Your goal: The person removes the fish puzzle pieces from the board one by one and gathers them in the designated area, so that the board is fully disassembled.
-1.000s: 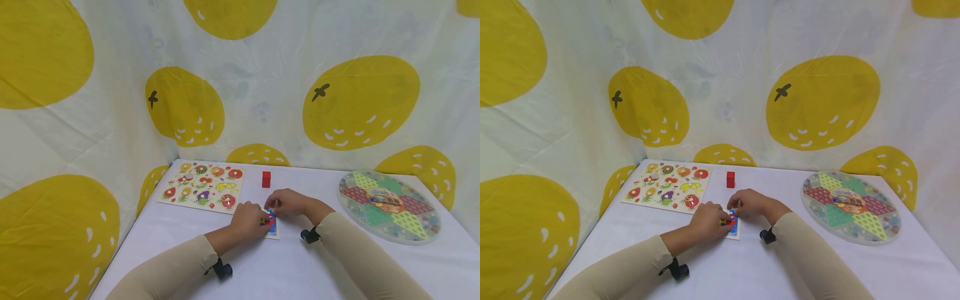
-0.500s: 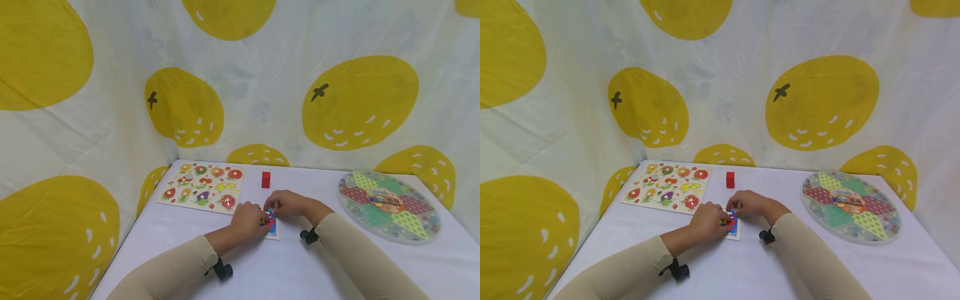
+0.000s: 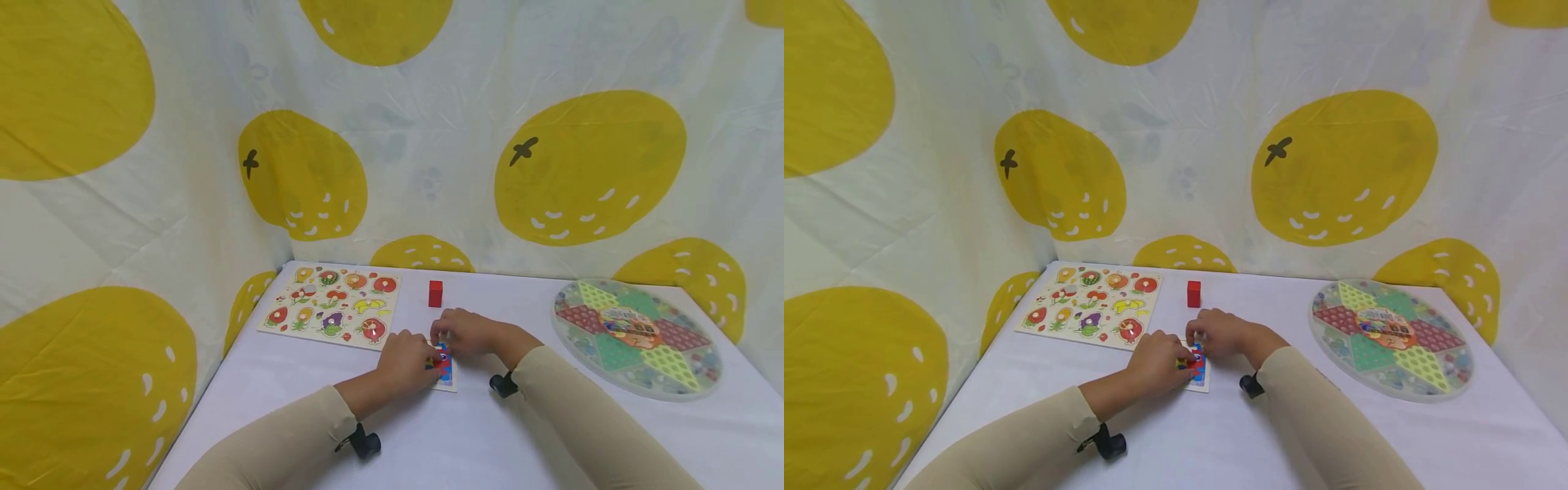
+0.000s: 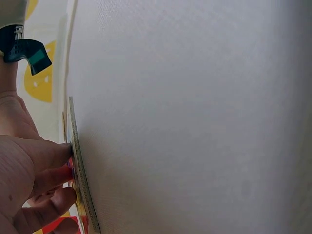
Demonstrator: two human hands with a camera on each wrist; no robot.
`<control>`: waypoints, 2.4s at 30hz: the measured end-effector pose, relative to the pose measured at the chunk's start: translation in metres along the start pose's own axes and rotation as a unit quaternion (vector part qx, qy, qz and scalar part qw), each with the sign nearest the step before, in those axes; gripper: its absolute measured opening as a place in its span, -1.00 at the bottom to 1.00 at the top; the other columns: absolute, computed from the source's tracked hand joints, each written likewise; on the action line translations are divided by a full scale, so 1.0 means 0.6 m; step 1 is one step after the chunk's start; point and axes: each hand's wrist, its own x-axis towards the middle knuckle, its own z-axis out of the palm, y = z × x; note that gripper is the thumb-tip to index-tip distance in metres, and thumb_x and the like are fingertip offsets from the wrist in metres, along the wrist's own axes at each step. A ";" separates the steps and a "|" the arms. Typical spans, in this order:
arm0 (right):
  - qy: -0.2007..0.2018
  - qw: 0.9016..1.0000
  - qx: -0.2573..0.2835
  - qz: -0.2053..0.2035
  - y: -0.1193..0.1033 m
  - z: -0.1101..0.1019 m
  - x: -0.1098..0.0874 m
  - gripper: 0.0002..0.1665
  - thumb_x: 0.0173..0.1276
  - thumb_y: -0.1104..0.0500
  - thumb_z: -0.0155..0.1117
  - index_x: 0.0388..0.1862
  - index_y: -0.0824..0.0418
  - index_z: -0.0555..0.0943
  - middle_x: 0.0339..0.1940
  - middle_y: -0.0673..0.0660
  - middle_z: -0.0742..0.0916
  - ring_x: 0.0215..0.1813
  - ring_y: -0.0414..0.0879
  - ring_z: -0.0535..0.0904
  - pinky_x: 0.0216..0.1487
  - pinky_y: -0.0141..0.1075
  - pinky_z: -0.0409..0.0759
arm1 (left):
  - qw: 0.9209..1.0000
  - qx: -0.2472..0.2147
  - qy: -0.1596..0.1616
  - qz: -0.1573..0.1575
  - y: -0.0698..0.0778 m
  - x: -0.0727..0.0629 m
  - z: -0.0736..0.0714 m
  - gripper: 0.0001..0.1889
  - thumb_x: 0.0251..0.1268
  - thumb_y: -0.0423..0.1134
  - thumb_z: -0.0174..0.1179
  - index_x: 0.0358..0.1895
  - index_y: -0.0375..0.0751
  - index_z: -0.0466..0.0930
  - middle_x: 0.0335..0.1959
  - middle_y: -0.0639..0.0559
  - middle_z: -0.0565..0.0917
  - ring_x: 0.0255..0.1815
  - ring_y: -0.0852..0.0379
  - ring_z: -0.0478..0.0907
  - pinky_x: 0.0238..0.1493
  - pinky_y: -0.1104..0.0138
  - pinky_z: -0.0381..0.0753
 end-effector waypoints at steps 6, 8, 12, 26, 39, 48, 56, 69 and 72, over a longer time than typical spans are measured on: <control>0.007 1.000 -0.002 0.008 -0.004 -0.001 0.000 -0.64 0.31 0.14 0.62 -0.16 -0.34 0.68 -0.08 -0.23 0.67 0.18 -0.12 0.51 0.20 -0.07 0.59 | 1.000 -0.001 0.001 -0.003 0.002 -0.002 -0.001 -0.65 0.24 0.13 0.55 0.09 0.28 0.87 -0.15 0.24 0.78 -0.19 0.22 0.50 -0.18 0.30 0.43; 0.008 1.000 0.006 0.007 -0.003 -0.001 0.001 -0.65 0.33 0.17 0.60 -0.17 -0.33 0.69 -0.11 -0.24 0.68 0.16 -0.12 0.52 0.20 -0.06 0.59 | 1.000 0.001 0.003 -0.003 0.002 -0.002 -0.001 -0.65 0.24 0.13 0.54 0.08 0.28 0.88 -0.16 0.23 0.78 -0.19 0.22 0.49 -0.19 0.30 0.43; 0.013 1.000 0.025 0.002 0.003 0.001 0.004 -0.67 0.35 0.21 0.56 -0.17 -0.28 0.71 -0.15 -0.23 0.70 0.09 -0.12 0.56 0.20 -0.06 0.60 | 1.000 0.007 0.005 -0.001 0.003 -0.001 0.000 -0.66 0.25 0.15 0.53 0.08 0.28 0.88 -0.15 0.23 0.78 -0.20 0.22 0.49 -0.19 0.30 0.42; 0.022 0.994 0.103 0.001 0.014 0.000 -0.002 -0.77 0.43 0.24 0.49 -0.14 -0.14 0.75 -0.20 -0.12 0.72 -0.12 -0.08 0.58 -0.16 -0.25 0.66 | 1.000 0.014 0.000 -0.009 0.006 -0.001 0.001 -0.66 0.24 0.17 0.54 0.06 0.30 0.88 -0.18 0.23 0.77 -0.21 0.21 0.47 -0.19 0.29 0.42; 0.021 0.991 0.133 -0.018 0.027 -0.019 -0.013 -0.82 0.53 0.24 0.39 -0.08 -0.08 0.78 -0.25 -0.07 0.72 -0.14 -0.09 0.61 -0.05 -0.20 0.64 | 1.000 0.005 0.004 -0.011 0.012 -0.004 -0.005 -0.66 0.24 0.13 0.55 0.07 0.26 0.88 -0.19 0.22 0.76 -0.20 0.20 0.48 -0.19 0.29 0.41; 0.019 0.991 0.134 0.007 0.047 -0.049 -0.039 -0.86 0.54 0.20 0.38 -0.03 0.00 0.77 -0.19 -0.05 0.72 -0.05 -0.07 0.60 0.07 -0.16 0.63 | 1.000 -0.004 0.004 -0.007 0.007 -0.002 -0.003 -0.70 0.28 0.12 0.53 0.03 0.21 0.89 -0.21 0.24 0.76 -0.19 0.21 0.48 -0.18 0.29 0.42; 0.017 0.992 0.118 0.036 0.079 -0.067 -0.066 -0.89 0.56 0.18 0.37 -0.02 0.02 0.76 -0.16 -0.05 0.75 -0.03 -0.06 0.61 0.13 -0.11 0.67 | 1.000 -0.001 -0.005 -0.016 0.006 0.004 0.001 -0.66 0.25 0.15 0.54 0.06 0.23 0.88 -0.23 0.26 0.73 -0.18 0.21 0.47 -0.15 0.29 0.43; 0.004 0.992 0.115 0.051 0.139 -0.082 -0.112 -0.91 0.53 0.24 0.37 -0.08 0.10 0.76 -0.22 -0.05 0.76 -0.08 -0.06 0.58 0.13 -0.06 0.62 | 1.000 0.002 -0.009 -0.022 0.011 -0.001 -0.008 -0.63 0.24 0.16 0.54 0.07 0.19 0.88 -0.22 0.24 0.74 -0.16 0.21 0.49 -0.15 0.29 0.44; 0.001 0.992 0.109 0.068 0.150 -0.083 -0.120 -0.92 0.52 0.24 0.39 -0.09 0.08 0.76 -0.22 -0.05 0.75 -0.08 -0.06 0.57 0.13 -0.05 0.62 | 1.000 0.001 -0.012 -0.025 0.012 -0.001 -0.008 -0.61 0.22 0.16 0.55 0.08 0.20 0.87 -0.22 0.23 0.73 -0.14 0.20 0.50 -0.14 0.29 0.45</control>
